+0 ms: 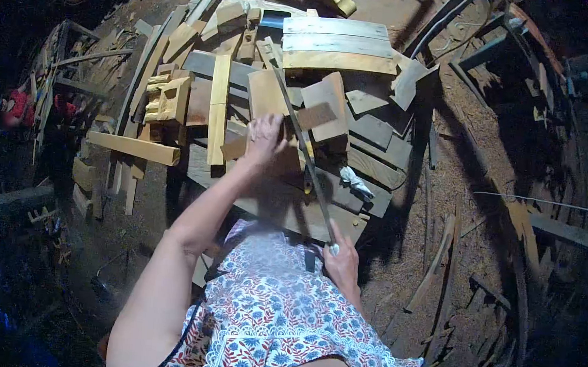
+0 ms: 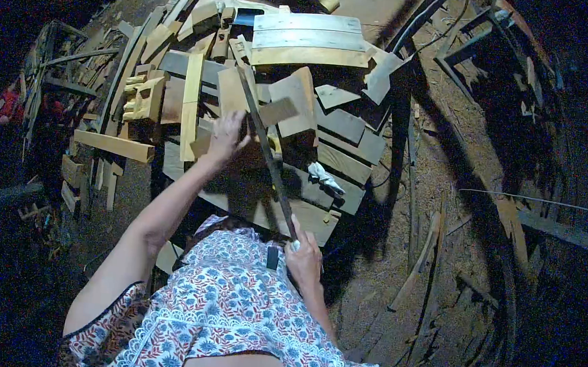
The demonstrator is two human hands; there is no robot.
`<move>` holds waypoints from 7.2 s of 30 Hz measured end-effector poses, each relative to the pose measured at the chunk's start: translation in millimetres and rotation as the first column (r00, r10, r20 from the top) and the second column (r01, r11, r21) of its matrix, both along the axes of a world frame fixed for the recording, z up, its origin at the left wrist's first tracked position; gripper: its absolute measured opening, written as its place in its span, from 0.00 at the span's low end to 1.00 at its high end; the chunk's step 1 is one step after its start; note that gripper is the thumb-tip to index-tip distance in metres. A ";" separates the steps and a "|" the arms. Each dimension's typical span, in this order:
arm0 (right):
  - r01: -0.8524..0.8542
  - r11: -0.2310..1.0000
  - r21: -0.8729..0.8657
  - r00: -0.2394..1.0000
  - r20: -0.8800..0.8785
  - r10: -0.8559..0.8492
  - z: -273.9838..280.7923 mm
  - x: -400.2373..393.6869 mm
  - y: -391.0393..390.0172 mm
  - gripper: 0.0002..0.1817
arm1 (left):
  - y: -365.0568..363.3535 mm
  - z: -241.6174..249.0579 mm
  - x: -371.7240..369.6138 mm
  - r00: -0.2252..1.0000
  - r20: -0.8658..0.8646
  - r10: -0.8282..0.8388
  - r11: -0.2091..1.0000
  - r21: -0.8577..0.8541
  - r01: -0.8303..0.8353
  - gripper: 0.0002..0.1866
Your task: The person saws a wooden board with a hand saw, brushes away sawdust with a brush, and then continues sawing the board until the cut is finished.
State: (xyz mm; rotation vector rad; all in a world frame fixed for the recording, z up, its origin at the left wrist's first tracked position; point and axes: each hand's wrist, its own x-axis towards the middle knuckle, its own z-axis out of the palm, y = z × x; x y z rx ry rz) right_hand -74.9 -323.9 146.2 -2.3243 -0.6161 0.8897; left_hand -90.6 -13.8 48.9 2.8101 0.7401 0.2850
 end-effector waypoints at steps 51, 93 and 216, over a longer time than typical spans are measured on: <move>-0.077 0.996 -0.054 0.982 -0.174 0.066 -12.7 -2.1 -47.7 0.33 | -54.5 23.3 210.9 0.933 -0.037 0.358 0.668 -0.688 -0.284 0.45; -0.256 0.959 0.118 0.958 0.160 0.236 -78.2 66.3 110.6 0.33 | 128.5 -1.2 10.0 0.985 -0.029 0.168 0.940 -0.296 -0.169 0.22; -0.304 0.952 0.045 0.920 0.272 0.281 -52.6 114.3 202.6 0.31 | 85.7 -44.7 82.4 0.799 0.184 0.573 0.759 0.249 -0.601 0.09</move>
